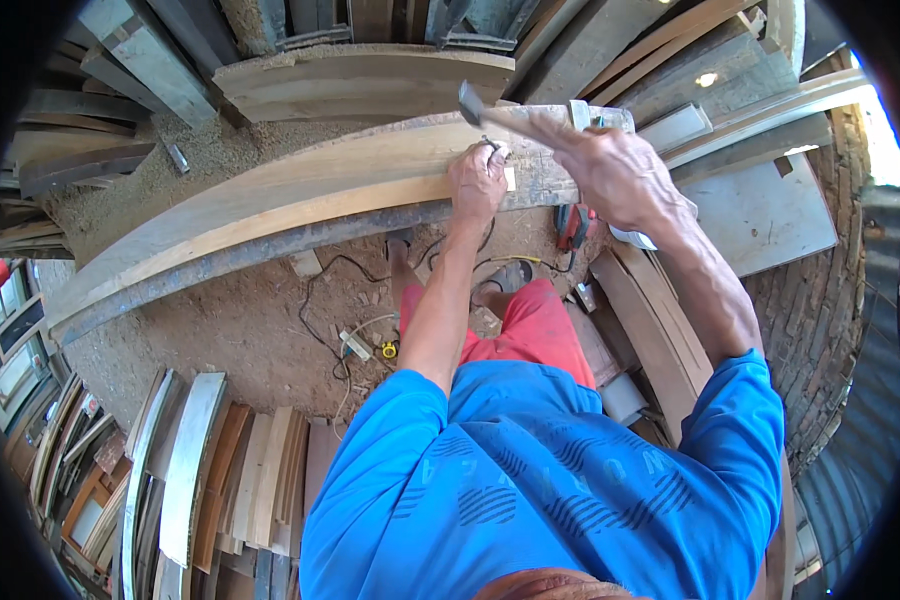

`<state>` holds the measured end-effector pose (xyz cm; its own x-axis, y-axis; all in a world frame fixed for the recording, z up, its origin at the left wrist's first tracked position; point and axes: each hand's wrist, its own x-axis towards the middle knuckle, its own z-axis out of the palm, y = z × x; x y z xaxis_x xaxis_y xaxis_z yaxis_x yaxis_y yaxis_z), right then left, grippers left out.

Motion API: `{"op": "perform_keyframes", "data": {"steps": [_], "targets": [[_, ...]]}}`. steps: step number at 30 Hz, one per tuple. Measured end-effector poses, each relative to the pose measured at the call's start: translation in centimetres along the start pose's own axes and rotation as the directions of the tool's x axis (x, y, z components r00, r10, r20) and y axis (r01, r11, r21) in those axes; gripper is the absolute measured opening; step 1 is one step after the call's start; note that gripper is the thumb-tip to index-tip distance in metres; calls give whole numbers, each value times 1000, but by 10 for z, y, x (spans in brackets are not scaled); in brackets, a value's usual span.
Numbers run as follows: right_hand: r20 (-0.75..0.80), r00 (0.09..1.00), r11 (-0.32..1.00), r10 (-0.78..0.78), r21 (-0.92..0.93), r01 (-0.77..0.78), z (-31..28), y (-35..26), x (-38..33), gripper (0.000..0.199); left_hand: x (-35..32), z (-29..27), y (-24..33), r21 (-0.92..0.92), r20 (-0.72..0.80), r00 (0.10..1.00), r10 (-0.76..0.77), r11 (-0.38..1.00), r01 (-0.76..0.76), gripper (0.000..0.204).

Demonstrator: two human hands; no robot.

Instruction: The person hammer and pliers to remove a nail from a piece of wood. The person uses the hammer to strike a nail into the wood and then uses a pair of pliers to pull the nail out.

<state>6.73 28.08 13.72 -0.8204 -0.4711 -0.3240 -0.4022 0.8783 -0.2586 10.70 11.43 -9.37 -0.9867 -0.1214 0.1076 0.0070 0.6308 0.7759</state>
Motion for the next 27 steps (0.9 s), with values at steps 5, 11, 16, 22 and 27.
{"op": "perform_keyframes", "data": {"steps": [5,11,16,22,27], "targets": [[-356,926,906,-123,340,251,5,-18,-9,56,-6,-7,9,-181,-23,999,44,982,-47,10],[-330,940,972,-80,184,148,2,-14,-6,52,-5,-1,7,-151,-65,997,41,987,-50,10],[109,990,996,88,5,-89,14,-1,-7,54,-6,1,8,-184,-31,999,24,983,-30,10],[-237,971,936,17,345,67,11,-16,-17,53,-4,-2,10,-238,-80,996,46,969,-64,10],[-91,963,945,253,239,-225,10,3,-18,52,0,-5,12,-234,-62,998,-2,972,-13,11]]}}
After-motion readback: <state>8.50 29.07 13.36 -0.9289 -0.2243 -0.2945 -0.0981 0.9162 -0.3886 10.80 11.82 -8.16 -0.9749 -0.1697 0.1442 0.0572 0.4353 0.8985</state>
